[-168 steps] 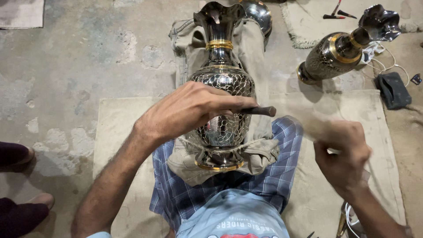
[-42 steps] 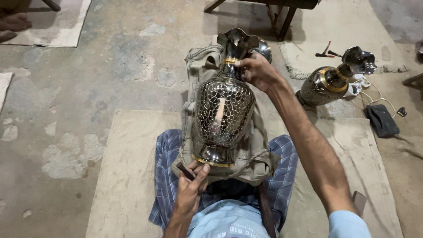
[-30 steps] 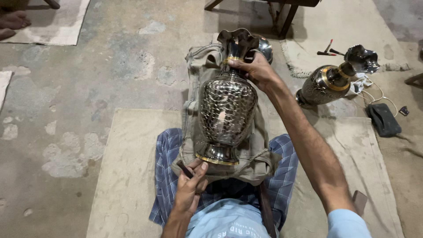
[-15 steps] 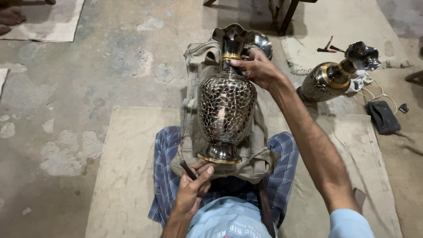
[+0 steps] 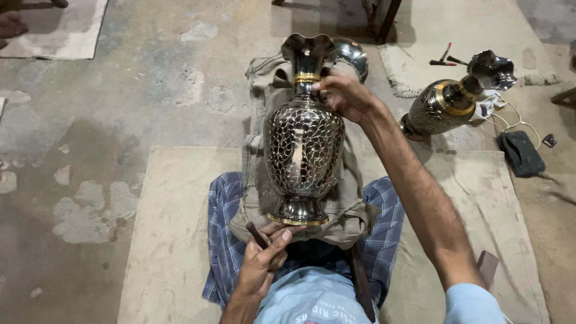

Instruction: The person sits on the floor and uses a hammer and chisel to emboss a decorative pattern on a metal vase. They repeatedly tap the chisel against the vase surface to create indentations, occasionally rotating the vase to access different areas.

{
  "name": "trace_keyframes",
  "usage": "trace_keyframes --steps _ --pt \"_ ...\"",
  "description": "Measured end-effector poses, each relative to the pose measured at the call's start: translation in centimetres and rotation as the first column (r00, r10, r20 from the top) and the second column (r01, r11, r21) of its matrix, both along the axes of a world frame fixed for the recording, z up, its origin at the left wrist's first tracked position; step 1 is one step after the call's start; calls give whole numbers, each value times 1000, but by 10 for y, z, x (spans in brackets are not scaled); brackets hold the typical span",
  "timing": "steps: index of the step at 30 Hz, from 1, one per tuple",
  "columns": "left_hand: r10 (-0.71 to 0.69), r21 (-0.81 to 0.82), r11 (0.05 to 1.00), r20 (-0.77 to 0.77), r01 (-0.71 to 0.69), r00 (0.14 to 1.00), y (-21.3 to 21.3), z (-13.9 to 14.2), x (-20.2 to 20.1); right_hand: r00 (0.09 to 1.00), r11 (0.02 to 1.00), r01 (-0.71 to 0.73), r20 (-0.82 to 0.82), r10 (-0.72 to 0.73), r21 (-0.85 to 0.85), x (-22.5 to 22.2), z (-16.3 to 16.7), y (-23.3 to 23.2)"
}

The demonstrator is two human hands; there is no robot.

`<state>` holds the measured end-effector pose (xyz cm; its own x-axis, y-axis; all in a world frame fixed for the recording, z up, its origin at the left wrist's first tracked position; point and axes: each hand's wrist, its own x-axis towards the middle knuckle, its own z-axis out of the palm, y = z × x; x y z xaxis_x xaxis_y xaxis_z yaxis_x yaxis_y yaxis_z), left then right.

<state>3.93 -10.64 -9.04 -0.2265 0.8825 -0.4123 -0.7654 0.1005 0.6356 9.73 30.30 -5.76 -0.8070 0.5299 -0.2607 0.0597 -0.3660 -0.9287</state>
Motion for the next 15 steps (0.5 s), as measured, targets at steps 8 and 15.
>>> trace_keyframes --steps 8,15 --pt "29 -30 999 23 -29 999 -3 -6 2 994 999 10 -108 -14 -38 -3 7 -9" --pt "-35 6 999 19 35 999 -3 3 6 997 997 67 -42 -69 -43 -13 10 -12"
